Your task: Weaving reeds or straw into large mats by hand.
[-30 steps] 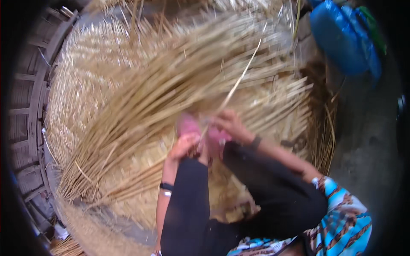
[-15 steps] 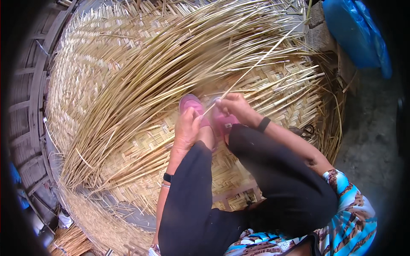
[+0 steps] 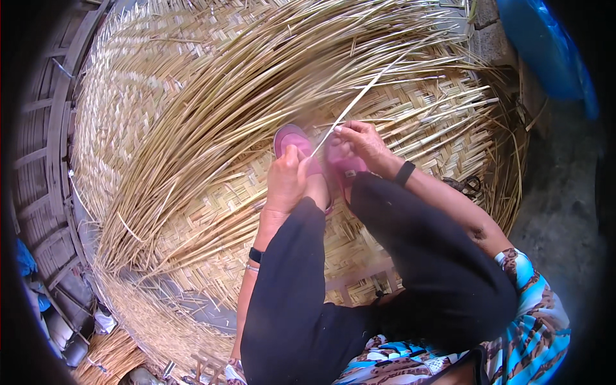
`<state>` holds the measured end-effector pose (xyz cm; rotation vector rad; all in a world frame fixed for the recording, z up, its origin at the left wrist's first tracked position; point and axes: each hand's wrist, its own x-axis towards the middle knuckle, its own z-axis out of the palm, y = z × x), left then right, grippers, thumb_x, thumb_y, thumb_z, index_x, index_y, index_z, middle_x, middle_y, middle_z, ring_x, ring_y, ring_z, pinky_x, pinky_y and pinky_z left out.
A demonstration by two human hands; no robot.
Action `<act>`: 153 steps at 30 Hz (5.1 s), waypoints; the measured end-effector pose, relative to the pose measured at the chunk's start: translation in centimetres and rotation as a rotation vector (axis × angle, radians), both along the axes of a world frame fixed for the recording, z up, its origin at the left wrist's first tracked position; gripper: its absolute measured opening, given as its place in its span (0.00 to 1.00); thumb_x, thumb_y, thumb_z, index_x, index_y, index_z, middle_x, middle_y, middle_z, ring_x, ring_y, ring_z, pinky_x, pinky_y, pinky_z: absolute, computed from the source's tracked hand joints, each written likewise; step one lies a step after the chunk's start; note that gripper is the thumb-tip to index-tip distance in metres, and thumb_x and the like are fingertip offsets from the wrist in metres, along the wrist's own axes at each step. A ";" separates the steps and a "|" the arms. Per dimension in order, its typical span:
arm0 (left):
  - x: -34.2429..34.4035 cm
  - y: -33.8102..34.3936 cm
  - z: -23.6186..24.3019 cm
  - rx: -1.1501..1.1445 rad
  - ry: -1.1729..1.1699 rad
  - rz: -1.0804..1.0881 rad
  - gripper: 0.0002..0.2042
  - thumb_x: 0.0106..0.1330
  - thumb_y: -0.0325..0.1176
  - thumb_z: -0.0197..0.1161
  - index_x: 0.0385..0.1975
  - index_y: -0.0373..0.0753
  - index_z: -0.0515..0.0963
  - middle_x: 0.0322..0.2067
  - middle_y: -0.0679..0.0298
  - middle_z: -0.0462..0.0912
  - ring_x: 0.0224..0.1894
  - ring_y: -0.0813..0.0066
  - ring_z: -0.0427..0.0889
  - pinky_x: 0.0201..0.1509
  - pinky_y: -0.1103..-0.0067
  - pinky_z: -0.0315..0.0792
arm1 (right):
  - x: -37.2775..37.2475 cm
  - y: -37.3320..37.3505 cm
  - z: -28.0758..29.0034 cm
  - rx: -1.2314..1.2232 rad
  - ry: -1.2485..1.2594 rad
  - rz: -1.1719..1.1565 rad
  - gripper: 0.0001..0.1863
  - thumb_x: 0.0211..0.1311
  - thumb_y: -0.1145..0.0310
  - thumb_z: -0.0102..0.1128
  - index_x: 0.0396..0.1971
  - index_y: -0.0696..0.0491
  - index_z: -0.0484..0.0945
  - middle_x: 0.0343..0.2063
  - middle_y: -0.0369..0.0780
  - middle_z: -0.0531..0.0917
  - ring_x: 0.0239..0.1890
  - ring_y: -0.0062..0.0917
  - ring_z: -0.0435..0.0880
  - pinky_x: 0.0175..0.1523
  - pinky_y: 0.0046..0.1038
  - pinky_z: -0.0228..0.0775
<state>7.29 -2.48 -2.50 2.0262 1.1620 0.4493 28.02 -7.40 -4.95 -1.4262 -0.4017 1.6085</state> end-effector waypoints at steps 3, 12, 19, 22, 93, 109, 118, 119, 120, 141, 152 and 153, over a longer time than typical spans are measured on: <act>0.4 -0.3 -0.4 -0.201 -0.097 0.017 0.06 0.60 0.26 0.60 0.28 0.35 0.70 0.19 0.56 0.77 0.22 0.58 0.79 0.27 0.69 0.70 | 0.7 -0.3 0.6 0.024 0.142 0.039 0.14 0.60 0.62 0.63 0.34 0.59 0.78 0.29 0.39 0.82 0.24 0.15 0.79 0.28 0.17 0.72; 0.2 0.0 -0.2 0.068 0.099 -0.055 0.06 0.61 0.29 0.59 0.32 0.37 0.68 0.22 0.51 0.77 0.29 0.47 0.78 0.31 0.60 0.68 | 0.5 -0.6 -0.3 0.004 -0.003 0.049 0.12 0.62 0.64 0.60 0.30 0.59 0.79 0.25 0.38 0.82 0.22 0.17 0.80 0.27 0.19 0.72; 0.2 -0.3 -0.8 -0.146 -0.114 -0.028 0.02 0.61 0.24 0.59 0.29 0.34 0.74 0.17 0.60 0.76 0.18 0.75 0.76 0.23 0.78 0.69 | 0.5 -0.6 0.0 0.022 0.275 0.059 0.13 0.62 0.66 0.59 0.39 0.62 0.77 0.31 0.40 0.82 0.29 0.17 0.81 0.34 0.19 0.75; -0.3 -0.1 -0.9 -0.098 -0.036 -0.141 0.02 0.61 0.26 0.60 0.31 0.35 0.76 0.20 0.58 0.77 0.21 0.68 0.78 0.26 0.75 0.70 | 0.1 -0.7 0.2 -0.046 0.197 0.003 0.12 0.62 0.65 0.61 0.33 0.61 0.79 0.28 0.39 0.82 0.26 0.16 0.80 0.31 0.18 0.74; -1.2 0.7 2.2 0.154 0.015 -0.035 0.07 0.60 0.37 0.60 0.28 0.41 0.76 0.20 0.59 0.77 0.24 0.58 0.78 0.28 0.68 0.73 | 1.2 5.6 4.1 0.706 -0.982 0.876 0.07 0.46 0.72 0.68 0.25 0.54 0.78 0.27 0.40 0.79 0.33 0.35 0.78 0.37 0.34 0.69; -8.2 4.6 6.8 0.067 0.286 -0.037 0.06 0.60 0.34 0.62 0.30 0.38 0.78 0.27 0.54 0.77 0.32 0.55 0.77 0.36 0.65 0.71 | 6.5 4.9 1.8 0.399 -1.328 0.844 0.13 0.54 0.60 0.65 0.24 0.55 0.76 0.19 0.45 0.78 0.25 0.40 0.80 0.30 0.37 0.69; -9.5 3.8 -0.5 0.095 0.251 0.208 0.07 0.62 0.34 0.63 0.28 0.36 0.78 0.27 0.60 0.77 0.29 0.67 0.78 0.33 0.72 0.71 | 7.4 4.8 0.3 0.533 -1.222 0.711 0.12 0.58 0.61 0.60 0.27 0.55 0.76 0.21 0.46 0.79 0.29 0.43 0.80 0.34 0.40 0.69; -9.5 3.8 -0.7 0.073 0.176 0.203 0.07 0.61 0.31 0.63 0.27 0.34 0.77 0.26 0.61 0.76 0.27 0.71 0.78 0.31 0.76 0.70 | 7.1 4.9 0.2 0.488 -1.278 0.671 0.11 0.58 0.62 0.60 0.28 0.55 0.76 0.21 0.46 0.79 0.29 0.43 0.80 0.34 0.41 0.69; -9.0 3.8 -0.7 0.072 0.171 0.197 0.07 0.61 0.31 0.63 0.27 0.34 0.77 0.26 0.61 0.76 0.27 0.71 0.78 0.31 0.76 0.70 | 7.2 5.1 -0.2 0.484 -1.327 0.674 0.11 0.58 0.62 0.59 0.26 0.55 0.75 0.21 0.47 0.79 0.29 0.44 0.80 0.34 0.43 0.69; -8.6 4.9 -5.8 -0.039 0.476 0.345 0.09 0.56 0.38 0.64 0.24 0.40 0.78 0.25 0.54 0.81 0.31 0.53 0.81 0.36 0.63 0.73 | 6.0 8.3 -3.7 0.543 -1.388 0.843 0.07 0.54 0.65 0.58 0.25 0.54 0.79 0.23 0.47 0.81 0.31 0.44 0.82 0.35 0.42 0.73; -8.6 1.5 -7.0 -0.148 0.466 0.186 0.12 0.55 0.42 0.63 0.26 0.39 0.80 0.27 0.51 0.82 0.35 0.50 0.81 0.41 0.62 0.74 | 7.4 3.2 -5.0 0.440 -1.337 1.024 0.06 0.51 0.68 0.58 0.23 0.56 0.78 0.22 0.49 0.80 0.31 0.45 0.81 0.37 0.43 0.73; -8.6 1.4 -6.6 -0.146 0.465 0.198 0.11 0.55 0.41 0.64 0.25 0.38 0.80 0.28 0.51 0.82 0.36 0.50 0.81 0.42 0.62 0.74 | 7.2 3.1 -4.9 0.436 -1.338 1.035 0.06 0.51 0.69 0.58 0.22 0.56 0.78 0.22 0.49 0.80 0.32 0.46 0.81 0.37 0.43 0.72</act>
